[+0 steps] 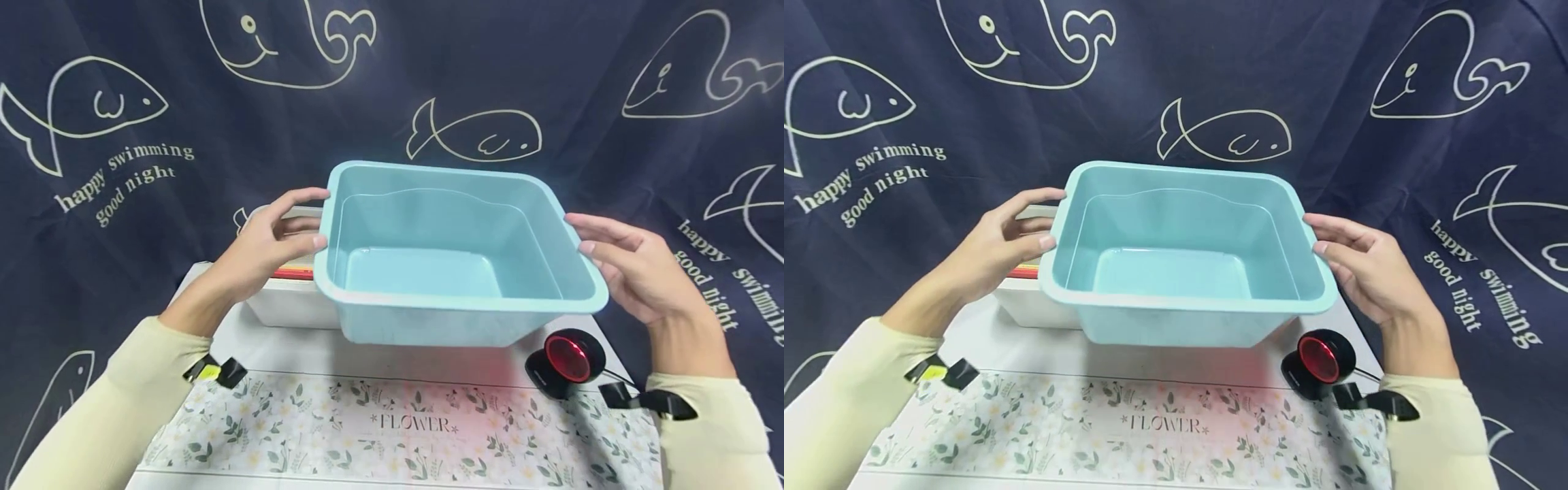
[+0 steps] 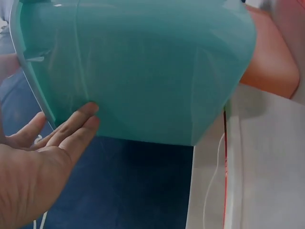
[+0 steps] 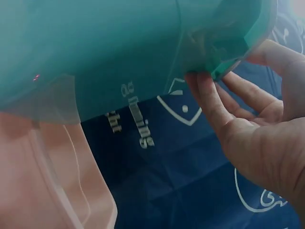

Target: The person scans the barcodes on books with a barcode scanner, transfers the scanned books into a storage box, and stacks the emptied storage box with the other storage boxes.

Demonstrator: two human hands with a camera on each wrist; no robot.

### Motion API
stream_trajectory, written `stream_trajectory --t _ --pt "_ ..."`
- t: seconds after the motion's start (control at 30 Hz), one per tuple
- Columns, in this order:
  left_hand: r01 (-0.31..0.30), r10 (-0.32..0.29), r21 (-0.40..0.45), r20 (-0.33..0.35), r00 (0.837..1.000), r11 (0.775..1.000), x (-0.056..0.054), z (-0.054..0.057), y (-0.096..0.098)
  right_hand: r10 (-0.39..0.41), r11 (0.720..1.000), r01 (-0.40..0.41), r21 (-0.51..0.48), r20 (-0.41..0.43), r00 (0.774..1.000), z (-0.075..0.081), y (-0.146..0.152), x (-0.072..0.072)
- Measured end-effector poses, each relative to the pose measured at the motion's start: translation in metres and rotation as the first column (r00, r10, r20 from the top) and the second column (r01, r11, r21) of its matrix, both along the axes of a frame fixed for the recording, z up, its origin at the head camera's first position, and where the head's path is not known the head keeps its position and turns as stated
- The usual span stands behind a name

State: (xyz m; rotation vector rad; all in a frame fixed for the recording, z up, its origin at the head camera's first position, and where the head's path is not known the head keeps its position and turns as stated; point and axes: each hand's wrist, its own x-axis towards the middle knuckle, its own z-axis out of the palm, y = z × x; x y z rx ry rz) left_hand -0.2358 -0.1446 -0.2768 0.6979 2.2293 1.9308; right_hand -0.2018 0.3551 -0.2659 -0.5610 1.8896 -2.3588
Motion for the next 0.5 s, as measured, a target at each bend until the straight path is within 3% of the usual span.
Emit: stream_trajectory --t 0.2,0.5 --pt "-0.023 0.023 0.019 0.035 0.999 1.000 -0.031 0.004 0.022 -0.070 0.997 0.068 0.023 0.057 0.996 0.009 0.017 -0.024" --pt "0.014 -0.019 0.050 0.101 0.995 0.999 -0.069 0.000 0.053 -0.157 0.987 0.160 -0.008 0.139 0.978 0.006 0.037 -0.056"
